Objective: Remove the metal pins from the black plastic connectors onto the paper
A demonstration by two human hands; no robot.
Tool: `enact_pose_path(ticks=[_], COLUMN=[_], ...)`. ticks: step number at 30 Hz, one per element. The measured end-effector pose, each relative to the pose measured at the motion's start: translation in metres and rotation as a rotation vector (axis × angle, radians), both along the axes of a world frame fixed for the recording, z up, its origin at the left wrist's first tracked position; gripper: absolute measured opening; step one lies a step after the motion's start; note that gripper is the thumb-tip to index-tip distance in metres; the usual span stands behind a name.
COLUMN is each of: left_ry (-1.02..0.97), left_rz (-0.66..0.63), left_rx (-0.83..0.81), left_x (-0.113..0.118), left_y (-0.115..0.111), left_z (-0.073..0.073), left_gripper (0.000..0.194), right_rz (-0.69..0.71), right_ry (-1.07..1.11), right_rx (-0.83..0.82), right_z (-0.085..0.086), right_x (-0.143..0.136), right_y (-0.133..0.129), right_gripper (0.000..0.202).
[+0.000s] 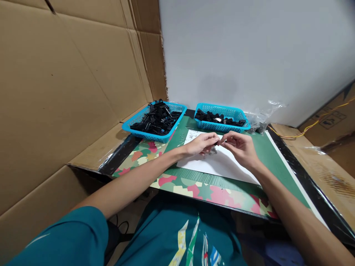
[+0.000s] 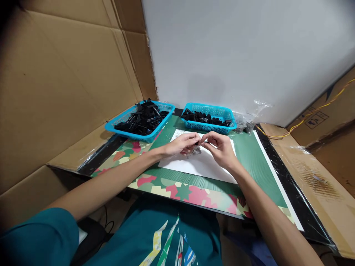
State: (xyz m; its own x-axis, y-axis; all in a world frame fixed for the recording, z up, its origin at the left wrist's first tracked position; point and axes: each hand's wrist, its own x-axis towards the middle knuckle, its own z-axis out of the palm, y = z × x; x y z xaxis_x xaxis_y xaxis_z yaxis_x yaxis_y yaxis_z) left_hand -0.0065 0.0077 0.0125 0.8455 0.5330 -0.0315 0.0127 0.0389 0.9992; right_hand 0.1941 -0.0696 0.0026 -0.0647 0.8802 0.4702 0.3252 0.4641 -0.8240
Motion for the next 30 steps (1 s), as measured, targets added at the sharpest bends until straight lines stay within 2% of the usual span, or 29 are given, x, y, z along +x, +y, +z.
enact_pose_path(ticks=[5, 10, 12, 16, 18, 25, 30], left_ry=[0.004, 0.018, 0.004, -0.056, -0.067, -0.060, -0.021], left_rz=[-0.085, -0.075, -0.035, 0.143, 0.190, 0.184, 0.181], left_rx=[-0.094, -0.067, -0.014, 0.205, 0.272, 0.418, 0.514], left_x=[-0.006, -0.007, -0.006, -0.002, -0.001, -0.001, -0.003], left_y=[-0.005, -0.005, -0.004, -0.003, -0.004, -0.007, -0.005], left_z=[0.007, 0.005, 0.003, 0.000, -0.001, -0.001, -0.004], left_gripper=[0.044, 0.041, 0.043, 0.045, 0.045, 0.041, 0.033], right_rz=[-0.064, -0.077, -0.098, -0.139, -0.149, -0.145, -0.089], right_ry=[-0.055, -0.115, -0.121, -0.118, -0.144, -0.205, -0.256], right_rx=[0.119, 0.151, 0.134, 0.063, 0.062, 0.054, 0.010], right_z=[0.002, 0.006, 0.007, 0.008, 0.008, 0.007, 0.004], right_x=[-0.002, -0.001, -0.001, -0.003, -0.005, -0.009, -0.007], right_y=[-0.002, -0.004, -0.004, -0.005, -0.005, -0.005, -0.004], right_gripper=[0.010, 0.010, 0.011, 0.017, 0.021, 0.024, 0.020])
